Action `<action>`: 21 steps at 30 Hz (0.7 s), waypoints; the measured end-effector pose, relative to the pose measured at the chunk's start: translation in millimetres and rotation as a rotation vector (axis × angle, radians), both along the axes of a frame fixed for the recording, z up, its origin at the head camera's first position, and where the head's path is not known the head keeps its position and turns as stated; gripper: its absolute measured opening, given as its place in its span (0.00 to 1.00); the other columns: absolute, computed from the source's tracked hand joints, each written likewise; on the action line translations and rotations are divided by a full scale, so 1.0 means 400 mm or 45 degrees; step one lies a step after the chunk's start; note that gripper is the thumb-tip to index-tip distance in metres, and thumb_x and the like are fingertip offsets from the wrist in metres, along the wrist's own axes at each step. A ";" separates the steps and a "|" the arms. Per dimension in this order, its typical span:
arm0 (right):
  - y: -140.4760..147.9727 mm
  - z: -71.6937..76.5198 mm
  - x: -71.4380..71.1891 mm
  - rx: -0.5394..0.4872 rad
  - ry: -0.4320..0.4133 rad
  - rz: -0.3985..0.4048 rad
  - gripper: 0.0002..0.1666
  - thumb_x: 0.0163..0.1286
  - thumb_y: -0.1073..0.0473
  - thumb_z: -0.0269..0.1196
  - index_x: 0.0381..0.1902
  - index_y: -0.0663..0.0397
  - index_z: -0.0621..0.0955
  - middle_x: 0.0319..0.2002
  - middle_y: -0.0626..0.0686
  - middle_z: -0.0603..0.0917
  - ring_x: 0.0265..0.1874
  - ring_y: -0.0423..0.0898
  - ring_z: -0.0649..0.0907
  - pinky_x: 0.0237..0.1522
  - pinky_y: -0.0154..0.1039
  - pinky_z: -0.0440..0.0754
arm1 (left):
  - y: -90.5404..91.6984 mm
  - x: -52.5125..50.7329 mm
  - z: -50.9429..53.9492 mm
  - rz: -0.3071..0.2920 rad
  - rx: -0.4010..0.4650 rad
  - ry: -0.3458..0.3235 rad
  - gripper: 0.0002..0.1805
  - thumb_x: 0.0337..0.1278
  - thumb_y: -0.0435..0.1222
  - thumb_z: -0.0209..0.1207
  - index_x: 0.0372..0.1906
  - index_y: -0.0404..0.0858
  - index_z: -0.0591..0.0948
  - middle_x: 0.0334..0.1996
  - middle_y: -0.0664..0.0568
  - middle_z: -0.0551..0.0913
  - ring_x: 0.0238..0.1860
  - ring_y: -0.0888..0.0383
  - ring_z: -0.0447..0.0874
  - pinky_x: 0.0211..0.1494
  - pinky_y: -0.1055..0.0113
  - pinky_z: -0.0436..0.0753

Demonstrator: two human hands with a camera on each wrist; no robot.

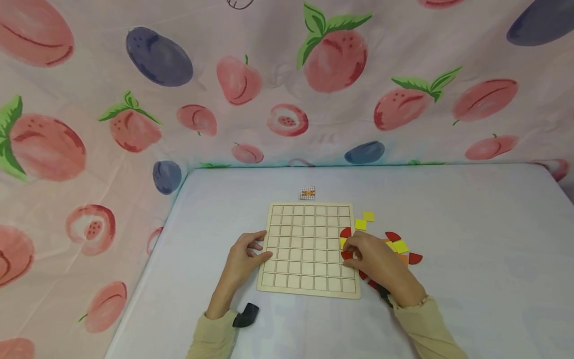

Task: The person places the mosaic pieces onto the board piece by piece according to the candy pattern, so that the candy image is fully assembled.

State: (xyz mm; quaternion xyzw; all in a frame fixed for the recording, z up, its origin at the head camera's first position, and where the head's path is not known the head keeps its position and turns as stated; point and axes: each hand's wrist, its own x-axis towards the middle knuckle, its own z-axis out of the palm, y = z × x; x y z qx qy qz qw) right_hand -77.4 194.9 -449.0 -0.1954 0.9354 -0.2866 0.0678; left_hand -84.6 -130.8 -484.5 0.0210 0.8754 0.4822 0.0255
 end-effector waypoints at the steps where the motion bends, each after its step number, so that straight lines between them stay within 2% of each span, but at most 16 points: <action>1: 0.001 -0.002 0.000 -0.008 0.003 0.006 0.14 0.51 0.58 0.78 0.33 0.49 0.83 0.26 0.42 0.73 0.27 0.38 0.71 0.27 0.30 0.70 | 0.000 0.000 -0.001 0.000 -0.003 0.000 0.30 0.49 0.31 0.73 0.61 0.36 0.80 0.47 0.47 0.80 0.43 0.56 0.79 0.39 0.73 0.79; 13: 0.009 -0.006 -0.014 -0.047 -0.080 0.002 0.14 0.52 0.56 0.77 0.33 0.49 0.83 0.26 0.41 0.74 0.28 0.40 0.73 0.28 0.30 0.74 | -0.002 -0.002 -0.002 0.006 -0.017 -0.001 0.30 0.49 0.31 0.73 0.61 0.37 0.80 0.47 0.48 0.80 0.43 0.56 0.79 0.39 0.73 0.79; 17: 0.024 0.009 -0.018 -0.077 -0.080 0.001 0.14 0.54 0.57 0.77 0.35 0.52 0.84 0.29 0.43 0.77 0.29 0.39 0.75 0.30 0.31 0.76 | -0.001 -0.002 -0.003 0.002 -0.012 0.006 0.30 0.49 0.31 0.73 0.61 0.36 0.80 0.47 0.47 0.80 0.43 0.56 0.79 0.38 0.73 0.79; 21: 0.040 0.031 -0.022 -0.085 -0.086 -0.041 0.13 0.56 0.60 0.75 0.39 0.54 0.84 0.32 0.45 0.79 0.31 0.39 0.76 0.32 0.32 0.78 | -0.001 -0.001 -0.004 -0.002 -0.010 0.011 0.30 0.49 0.31 0.73 0.61 0.36 0.80 0.47 0.47 0.80 0.43 0.55 0.79 0.39 0.73 0.79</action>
